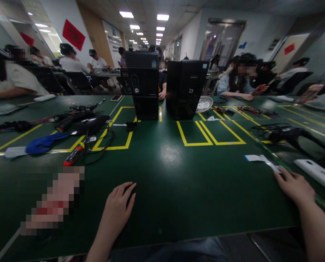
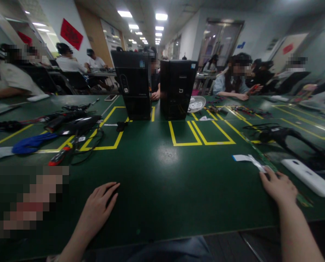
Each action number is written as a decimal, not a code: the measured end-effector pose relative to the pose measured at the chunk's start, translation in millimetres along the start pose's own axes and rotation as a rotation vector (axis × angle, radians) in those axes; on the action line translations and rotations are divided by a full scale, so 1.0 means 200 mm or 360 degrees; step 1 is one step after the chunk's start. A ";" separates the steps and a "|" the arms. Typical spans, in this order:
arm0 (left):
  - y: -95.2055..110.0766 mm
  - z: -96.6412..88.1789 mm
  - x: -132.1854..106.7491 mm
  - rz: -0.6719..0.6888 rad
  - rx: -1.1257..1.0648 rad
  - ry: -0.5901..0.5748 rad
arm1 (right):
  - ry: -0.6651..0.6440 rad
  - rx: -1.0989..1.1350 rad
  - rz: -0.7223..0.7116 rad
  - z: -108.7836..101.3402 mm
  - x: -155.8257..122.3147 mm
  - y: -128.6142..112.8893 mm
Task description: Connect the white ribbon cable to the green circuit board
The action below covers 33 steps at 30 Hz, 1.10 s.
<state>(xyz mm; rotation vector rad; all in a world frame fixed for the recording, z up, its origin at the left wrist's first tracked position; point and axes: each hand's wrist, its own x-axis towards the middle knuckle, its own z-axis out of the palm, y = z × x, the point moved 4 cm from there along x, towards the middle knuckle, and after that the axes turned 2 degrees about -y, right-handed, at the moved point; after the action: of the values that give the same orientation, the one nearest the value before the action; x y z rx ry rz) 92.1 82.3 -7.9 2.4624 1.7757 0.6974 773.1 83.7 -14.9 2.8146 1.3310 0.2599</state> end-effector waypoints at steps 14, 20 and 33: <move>0.00 0.00 0.00 -0.0005 0.0022 -0.0026 | -0.0217 0.0233 0.0138 0.01 0.00 0.00; 0.00 0.00 0.00 0.0007 0.0023 -0.0027 | -0.0205 0.0214 0.0085 0.02 -0.01 0.00; -0.01 0.01 -0.01 0.0002 0.0023 -0.0016 | -0.0109 0.0148 -0.0035 0.01 -0.02 -0.02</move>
<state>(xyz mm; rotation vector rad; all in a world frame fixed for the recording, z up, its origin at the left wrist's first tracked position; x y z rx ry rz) 90.6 82.3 -10.4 2.4721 1.7823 0.6734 767.7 82.4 -17.0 2.8531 1.3940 0.1031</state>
